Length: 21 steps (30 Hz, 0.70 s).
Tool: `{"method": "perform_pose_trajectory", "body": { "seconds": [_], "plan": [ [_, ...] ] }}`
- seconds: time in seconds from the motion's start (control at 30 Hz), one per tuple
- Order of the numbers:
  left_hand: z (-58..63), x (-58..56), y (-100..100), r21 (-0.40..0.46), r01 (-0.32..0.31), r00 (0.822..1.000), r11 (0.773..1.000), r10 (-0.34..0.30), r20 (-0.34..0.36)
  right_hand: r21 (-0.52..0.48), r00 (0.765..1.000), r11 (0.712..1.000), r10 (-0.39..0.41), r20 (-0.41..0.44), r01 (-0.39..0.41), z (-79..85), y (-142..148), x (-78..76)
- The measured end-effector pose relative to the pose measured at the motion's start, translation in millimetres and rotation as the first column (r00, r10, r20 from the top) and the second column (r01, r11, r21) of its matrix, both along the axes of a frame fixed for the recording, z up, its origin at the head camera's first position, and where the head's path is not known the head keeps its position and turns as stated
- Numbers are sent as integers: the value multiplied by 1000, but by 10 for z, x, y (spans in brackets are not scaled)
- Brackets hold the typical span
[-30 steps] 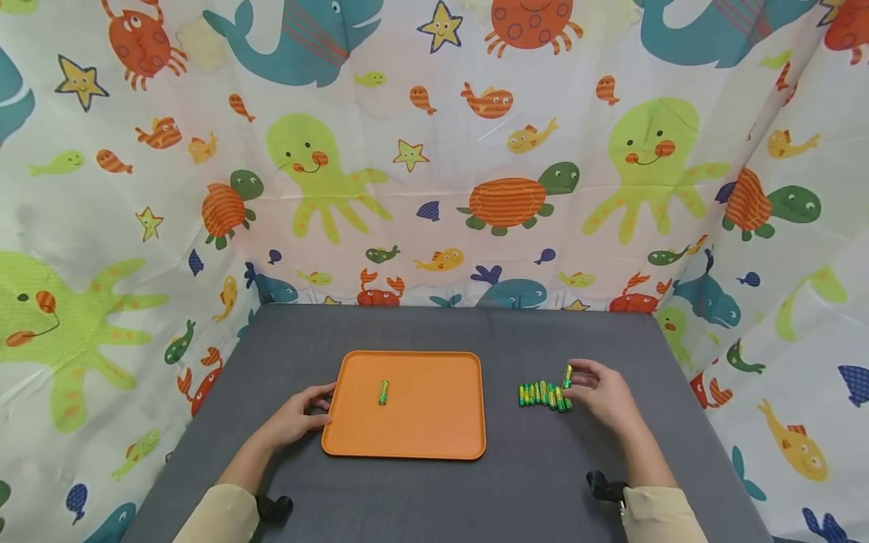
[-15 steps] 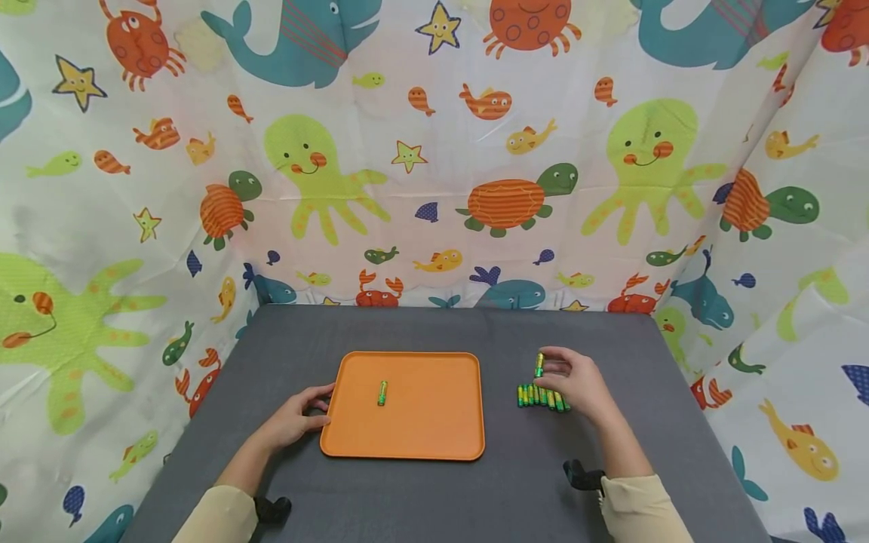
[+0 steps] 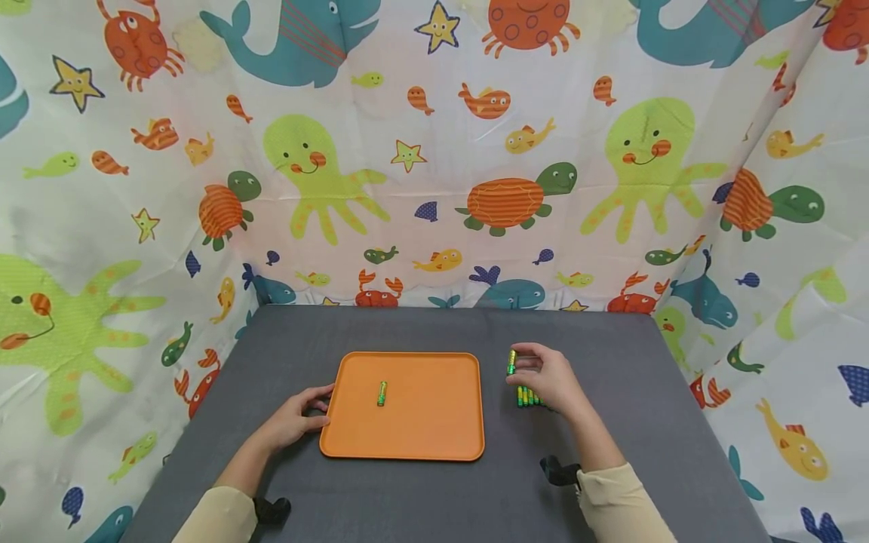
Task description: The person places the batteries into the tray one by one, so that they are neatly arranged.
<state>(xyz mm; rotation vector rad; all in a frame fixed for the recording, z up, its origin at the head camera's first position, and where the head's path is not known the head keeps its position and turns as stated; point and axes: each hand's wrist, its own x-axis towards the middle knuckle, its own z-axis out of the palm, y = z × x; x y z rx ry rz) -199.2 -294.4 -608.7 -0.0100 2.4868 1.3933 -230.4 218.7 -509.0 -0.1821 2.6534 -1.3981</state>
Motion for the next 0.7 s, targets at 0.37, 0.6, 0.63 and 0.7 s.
{"method": "perform_pose_trajectory", "body": {
  "seconds": [0.37,0.6,0.63,0.7],
  "plan": [
    [8,-12,0,-8,4,1000,1000,-4,0,-32,999,999,32,2,-32,10,-268,-45],
    [19,-8,12,-2,-7,1000,1000,7,4,-40,999,998,48,-2,-48,-27,-434,-59],
    [19,-5,13,-1,-8,1000,1000,8,4,-40,998,998,56,-7,-56,-26,-459,-58],
    [17,-3,13,0,-10,1000,1000,10,4,-47,998,997,63,-14,-64,-22,-507,-60]
  ]
}}
